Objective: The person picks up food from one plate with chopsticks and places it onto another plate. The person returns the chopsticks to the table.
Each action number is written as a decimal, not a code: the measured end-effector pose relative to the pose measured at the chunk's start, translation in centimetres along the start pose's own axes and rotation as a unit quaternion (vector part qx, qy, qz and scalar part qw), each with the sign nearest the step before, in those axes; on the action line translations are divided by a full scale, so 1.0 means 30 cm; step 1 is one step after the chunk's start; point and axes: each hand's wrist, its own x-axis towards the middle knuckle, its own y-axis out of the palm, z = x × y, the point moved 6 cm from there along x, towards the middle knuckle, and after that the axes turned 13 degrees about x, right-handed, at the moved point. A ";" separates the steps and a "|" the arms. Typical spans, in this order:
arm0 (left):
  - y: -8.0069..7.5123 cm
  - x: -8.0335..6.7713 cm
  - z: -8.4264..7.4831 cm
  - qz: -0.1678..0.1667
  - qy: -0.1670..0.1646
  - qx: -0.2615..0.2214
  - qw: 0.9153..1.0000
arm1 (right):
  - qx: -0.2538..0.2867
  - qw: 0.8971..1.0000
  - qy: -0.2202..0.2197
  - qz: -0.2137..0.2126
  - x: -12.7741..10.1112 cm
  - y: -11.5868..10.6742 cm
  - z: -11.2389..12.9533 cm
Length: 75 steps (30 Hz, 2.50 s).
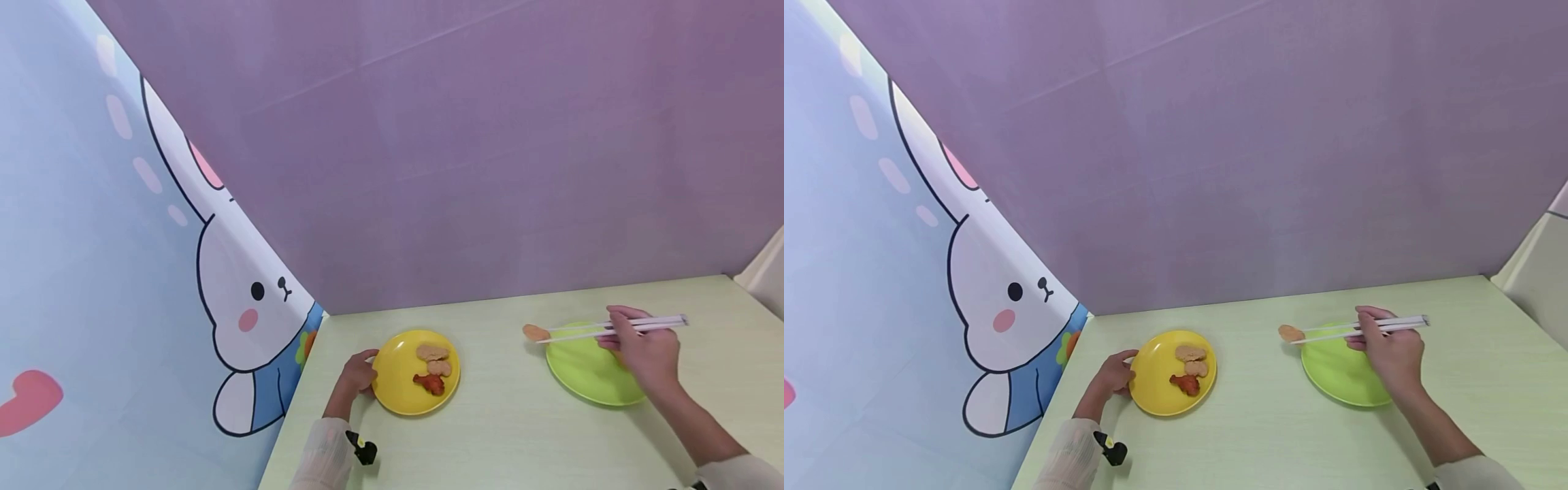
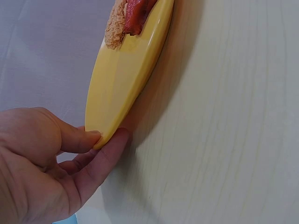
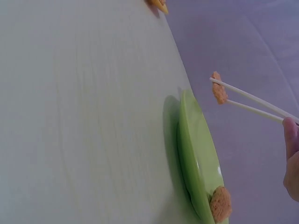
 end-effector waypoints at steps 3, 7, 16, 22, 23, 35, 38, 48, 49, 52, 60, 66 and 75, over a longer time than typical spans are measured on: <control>0.001 0.001 0.000 -0.001 -0.001 -0.001 1.000 | 0.009 1.000 -0.004 0.009 0.001 0.023 -0.010; 0.000 -0.002 -0.002 -0.001 0.001 -0.002 1.000 | 0.008 1.000 -0.014 0.019 -0.003 0.049 -0.024; -0.004 -0.009 -0.006 0.001 0.006 -0.002 1.000 | 0.001 0.999 -0.030 0.041 -0.016 0.101 -0.064; -0.005 -0.009 -0.007 0.002 0.012 0.003 1.000 | -0.019 0.999 -0.024 0.041 -0.021 0.141 -0.086; -0.005 -0.009 -0.006 0.003 0.012 0.003 1.000 | -0.026 0.999 -0.020 0.041 -0.023 0.147 -0.091; 0.001 -0.001 -0.001 0.002 -0.001 -0.006 1.000 | -0.052 0.997 -0.015 0.047 -0.050 0.220 -0.129; 0.002 -0.002 0.001 0.001 0.000 -0.007 1.000 | -0.054 0.997 -0.016 0.047 -0.057 0.239 -0.136; 0.001 -0.015 -0.001 0.000 0.008 -0.005 1.000 | -0.044 0.998 -0.011 0.040 -0.078 0.293 -0.157; -0.001 -0.015 -0.002 0.001 0.008 -0.006 1.000 | -0.046 0.998 -0.010 0.039 -0.078 0.298 -0.160; -0.003 -0.018 -0.005 0.005 0.011 -0.009 1.000 | -0.048 0.998 0.000 0.040 -0.076 0.312 -0.171; 0.005 -0.007 -0.003 0.006 0.002 -0.009 1.000 | -0.058 0.998 0.012 0.035 -0.087 0.354 -0.194; 0.002 -0.011 -0.009 0.001 0.007 -0.010 1.000 | -0.055 0.998 0.025 0.032 -0.101 0.390 -0.216; -0.003 -0.019 -0.020 0.001 0.008 -0.016 1.000 | -0.040 0.998 0.034 0.031 -0.118 0.434 -0.245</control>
